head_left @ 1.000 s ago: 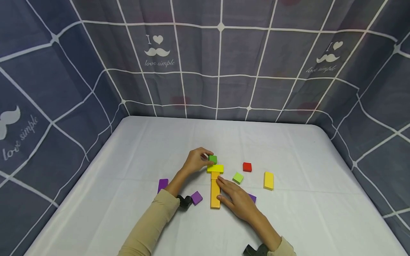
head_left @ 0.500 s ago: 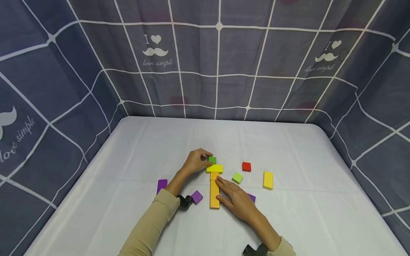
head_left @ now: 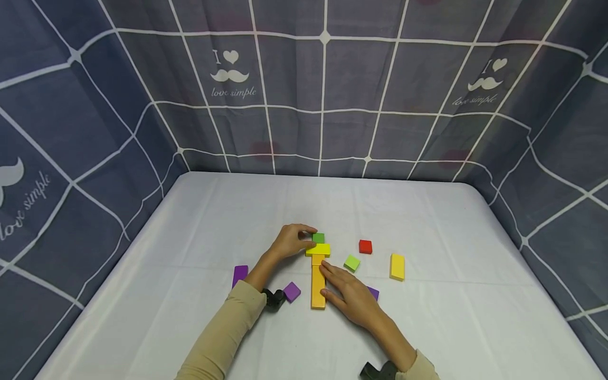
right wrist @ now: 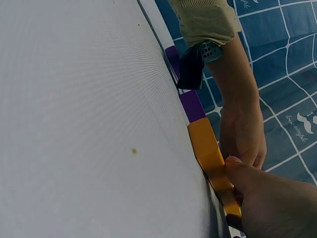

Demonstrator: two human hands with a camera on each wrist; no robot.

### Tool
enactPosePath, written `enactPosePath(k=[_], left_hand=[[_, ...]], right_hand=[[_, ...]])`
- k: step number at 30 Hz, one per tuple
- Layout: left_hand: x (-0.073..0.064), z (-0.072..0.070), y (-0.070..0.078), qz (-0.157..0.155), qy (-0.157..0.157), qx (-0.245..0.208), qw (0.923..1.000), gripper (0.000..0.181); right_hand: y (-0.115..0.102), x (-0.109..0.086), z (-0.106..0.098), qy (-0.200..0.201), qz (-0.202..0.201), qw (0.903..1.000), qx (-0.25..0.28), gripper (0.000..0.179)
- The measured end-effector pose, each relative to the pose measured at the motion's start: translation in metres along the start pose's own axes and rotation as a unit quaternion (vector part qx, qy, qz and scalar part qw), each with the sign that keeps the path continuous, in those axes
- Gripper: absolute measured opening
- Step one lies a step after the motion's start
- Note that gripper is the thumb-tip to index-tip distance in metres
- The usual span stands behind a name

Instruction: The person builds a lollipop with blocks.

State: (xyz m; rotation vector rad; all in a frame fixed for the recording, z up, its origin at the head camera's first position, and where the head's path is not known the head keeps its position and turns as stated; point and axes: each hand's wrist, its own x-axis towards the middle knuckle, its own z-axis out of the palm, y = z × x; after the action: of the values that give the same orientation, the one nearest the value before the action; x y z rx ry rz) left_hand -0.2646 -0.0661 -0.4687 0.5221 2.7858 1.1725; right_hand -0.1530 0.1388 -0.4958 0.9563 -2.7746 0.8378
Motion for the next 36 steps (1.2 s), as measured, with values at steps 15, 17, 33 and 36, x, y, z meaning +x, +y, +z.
enactPosePath(k=[15,17,33,36], left_hand=[[-0.0018,-0.0043,0.0009,0.005,-0.047,0.001,0.9989,0.035],[-0.0015,-0.0044,0.0002,0.008,-0.05,0.0,0.9987,0.034],[-0.0023,-0.0045,-0.0003,0.017,-0.061,0.009,0.998,0.039],[-0.0045,-0.0077,0.0029,0.02,-0.061,0.012,0.9979,0.041]], right_hand=[[0.0004,0.0004,-0.0003,0.004,-0.006,1.0,-0.001,0.054],[0.0005,0.0005,-0.0003,0.004,-0.007,1.0,-0.001,0.054],[0.0005,0.0008,-0.0005,0.004,-0.009,0.9999,0.002,0.053],[0.0005,0.0008,0.0001,0.003,-0.008,1.0,0.003,0.053]])
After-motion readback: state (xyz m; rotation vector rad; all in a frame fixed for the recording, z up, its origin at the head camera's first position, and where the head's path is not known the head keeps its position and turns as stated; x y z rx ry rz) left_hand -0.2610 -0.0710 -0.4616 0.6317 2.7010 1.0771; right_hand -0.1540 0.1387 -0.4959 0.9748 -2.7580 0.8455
